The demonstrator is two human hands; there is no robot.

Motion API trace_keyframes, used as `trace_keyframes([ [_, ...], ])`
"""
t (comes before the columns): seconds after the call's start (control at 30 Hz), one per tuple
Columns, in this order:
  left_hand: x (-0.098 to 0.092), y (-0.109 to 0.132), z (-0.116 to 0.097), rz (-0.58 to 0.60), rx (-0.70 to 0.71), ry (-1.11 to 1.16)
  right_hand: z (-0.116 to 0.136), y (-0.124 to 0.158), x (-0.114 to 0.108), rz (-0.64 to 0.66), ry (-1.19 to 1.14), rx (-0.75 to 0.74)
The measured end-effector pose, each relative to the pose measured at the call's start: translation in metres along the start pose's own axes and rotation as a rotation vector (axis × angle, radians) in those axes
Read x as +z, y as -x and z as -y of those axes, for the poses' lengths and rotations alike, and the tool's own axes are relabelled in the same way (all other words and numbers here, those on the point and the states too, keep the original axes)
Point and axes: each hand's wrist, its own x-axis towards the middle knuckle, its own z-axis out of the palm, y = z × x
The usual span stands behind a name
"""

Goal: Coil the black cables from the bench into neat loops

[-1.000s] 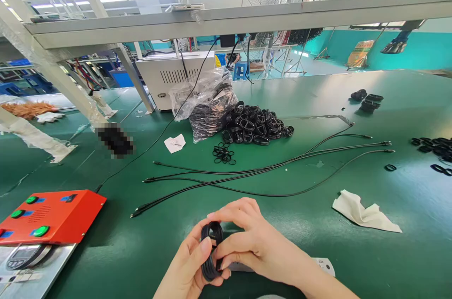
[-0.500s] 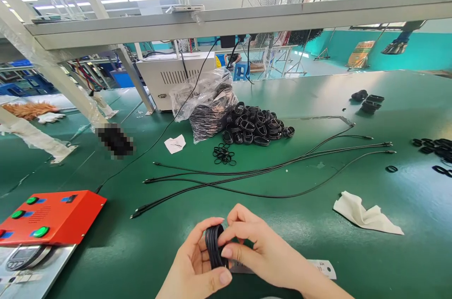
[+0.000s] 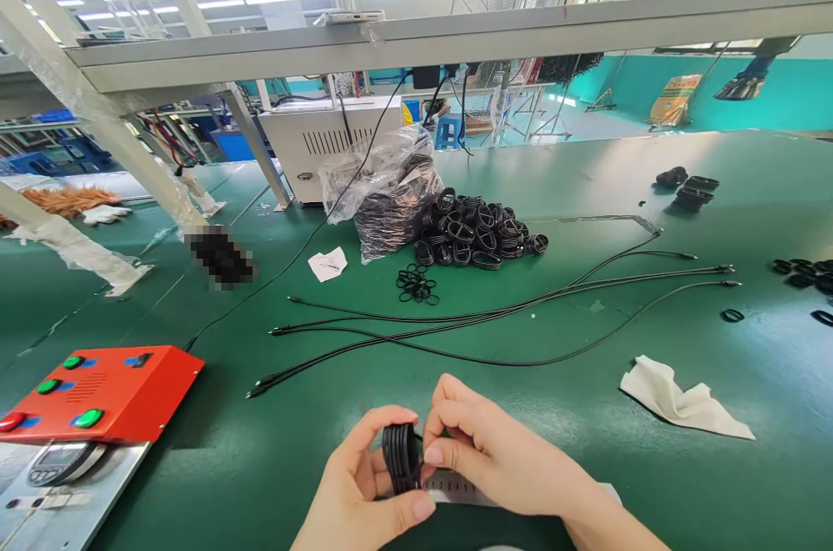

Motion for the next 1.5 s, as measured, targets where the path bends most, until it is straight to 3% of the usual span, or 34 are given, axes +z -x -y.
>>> trace_keyframes([
  [0.13,-0.008,0.000,0.002,0.135,0.058,0.081,-0.009,-0.006,0.002,-0.027,-0.018,0.042],
  [0.27,-0.014,0.000,0.000,0.231,0.020,0.120,-0.022,-0.012,0.007,-0.091,-0.126,0.069],
  [0.4,-0.012,0.003,-0.007,0.252,-0.064,0.175,-0.023,-0.013,0.010,-0.157,-0.402,0.108],
  [0.53,-0.009,0.006,-0.010,0.294,-0.112,0.224,-0.014,-0.012,0.018,-0.031,-0.690,0.100],
  [0.67,-0.010,0.001,-0.006,0.215,-0.123,0.148,-0.013,-0.016,0.029,-0.056,-0.902,0.156],
  [0.83,-0.009,-0.007,0.002,0.055,0.003,-0.077,-0.015,-0.025,0.031,-0.245,-0.761,0.215],
  [0.97,-0.007,-0.007,0.004,-0.019,-0.023,-0.080,-0.011,-0.025,0.027,-0.217,-0.587,0.191],
  [1.23,-0.006,-0.009,0.011,-0.103,0.024,-0.089,-0.009,-0.021,0.032,-0.213,-0.538,0.196],
  [1.4,-0.008,-0.010,0.011,-0.044,-0.017,-0.026,-0.007,-0.018,0.024,-0.203,-0.348,0.124],
  [1.5,-0.009,-0.009,0.009,0.029,-0.039,0.005,-0.007,-0.014,0.019,-0.276,-0.202,0.032],
])
